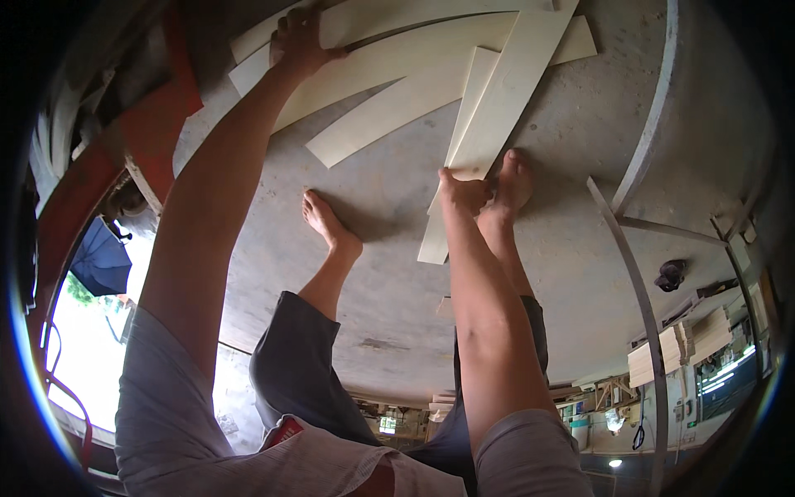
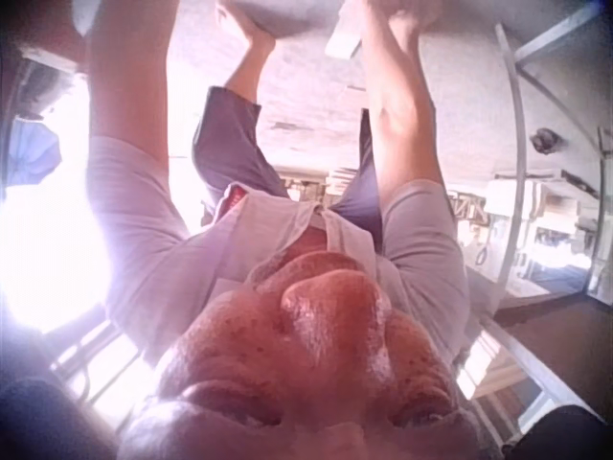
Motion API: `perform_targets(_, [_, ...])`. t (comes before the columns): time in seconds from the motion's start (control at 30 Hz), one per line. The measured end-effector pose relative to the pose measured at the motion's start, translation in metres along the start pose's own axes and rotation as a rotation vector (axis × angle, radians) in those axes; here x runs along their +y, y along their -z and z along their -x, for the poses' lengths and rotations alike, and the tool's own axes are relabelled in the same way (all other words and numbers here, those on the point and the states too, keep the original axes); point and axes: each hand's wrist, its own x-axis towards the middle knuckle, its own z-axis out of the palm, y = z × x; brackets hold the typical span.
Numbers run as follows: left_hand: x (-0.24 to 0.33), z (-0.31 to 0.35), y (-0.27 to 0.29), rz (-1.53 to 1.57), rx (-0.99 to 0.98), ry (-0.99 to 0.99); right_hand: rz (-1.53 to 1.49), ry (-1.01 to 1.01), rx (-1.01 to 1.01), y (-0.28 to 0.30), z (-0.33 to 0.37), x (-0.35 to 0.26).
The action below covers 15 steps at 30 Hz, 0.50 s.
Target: Feeding wood boards into an industrial machine and sorting them.
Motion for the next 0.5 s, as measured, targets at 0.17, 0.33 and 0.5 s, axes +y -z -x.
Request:
perform_targets(0.17, [0.042,0.015,-0.012,-0.035,-0.237,0.030,0.998,0.349,0.408,0.018,-0.017,0.045])
perform_targets(0.33, [0.028,0.078,-0.058,0.195,-0.016,-0.072,1.022,0.012,0.334,-0.047,-0.009,0.024])
perform_targets(0.5, [0.059,0.086,-0.062,0.269,-0.223,-0.001,0.426,0.195,0.101,-0.070,-0.003,0.046])
